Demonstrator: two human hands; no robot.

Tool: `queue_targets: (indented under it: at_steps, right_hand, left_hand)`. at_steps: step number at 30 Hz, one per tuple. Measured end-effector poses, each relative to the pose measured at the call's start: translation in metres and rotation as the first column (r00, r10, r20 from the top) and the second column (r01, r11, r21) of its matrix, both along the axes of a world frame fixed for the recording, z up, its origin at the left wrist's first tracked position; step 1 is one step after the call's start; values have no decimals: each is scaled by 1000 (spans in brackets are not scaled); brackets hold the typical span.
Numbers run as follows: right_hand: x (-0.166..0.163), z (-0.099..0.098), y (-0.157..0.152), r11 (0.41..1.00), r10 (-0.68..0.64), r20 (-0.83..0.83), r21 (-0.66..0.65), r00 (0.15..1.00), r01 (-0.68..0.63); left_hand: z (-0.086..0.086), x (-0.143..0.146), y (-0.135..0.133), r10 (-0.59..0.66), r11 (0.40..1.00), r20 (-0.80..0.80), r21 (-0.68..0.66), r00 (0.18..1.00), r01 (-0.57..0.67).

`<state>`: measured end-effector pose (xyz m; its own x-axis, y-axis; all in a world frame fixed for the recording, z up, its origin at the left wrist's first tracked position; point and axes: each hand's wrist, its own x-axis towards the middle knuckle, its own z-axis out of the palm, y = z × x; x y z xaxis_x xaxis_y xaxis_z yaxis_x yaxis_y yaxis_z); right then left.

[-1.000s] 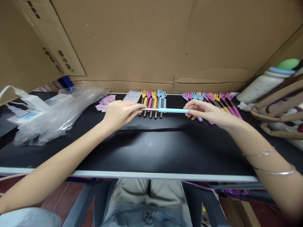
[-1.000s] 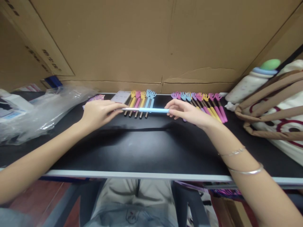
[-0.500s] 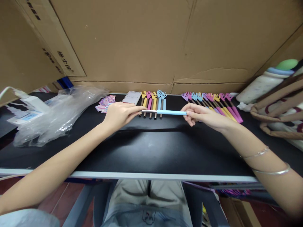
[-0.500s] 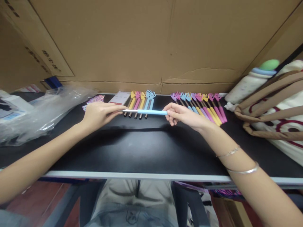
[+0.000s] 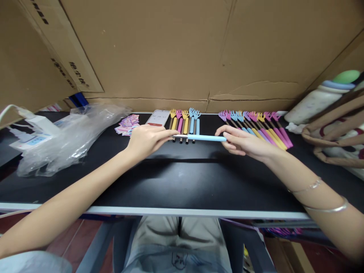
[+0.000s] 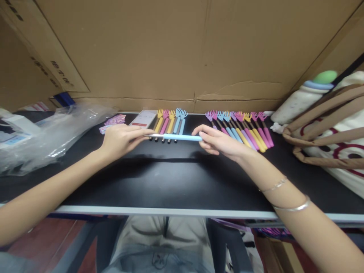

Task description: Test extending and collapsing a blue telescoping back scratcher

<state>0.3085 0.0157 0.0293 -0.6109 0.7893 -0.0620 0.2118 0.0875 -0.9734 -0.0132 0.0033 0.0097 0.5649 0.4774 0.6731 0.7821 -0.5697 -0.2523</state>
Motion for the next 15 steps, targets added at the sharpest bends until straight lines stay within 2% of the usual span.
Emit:
queue_targets:
  at_steps: [7,12,15]
  right_hand:
    - [-3,-3,1,998,-59,41,-21,997,60]
    - [-3,5,-1,994,-90,123,68,988,83]
    - [-4,8,-3,993,-64,161,111,985,46]
  left_hand:
    - [-3,6,-2,1,997,12,-77,1000,0]
    - [-2,10,-6,0,996,27,-89,1000,3]
    - [-2,11,-7,4,996,34,-92,999,0]
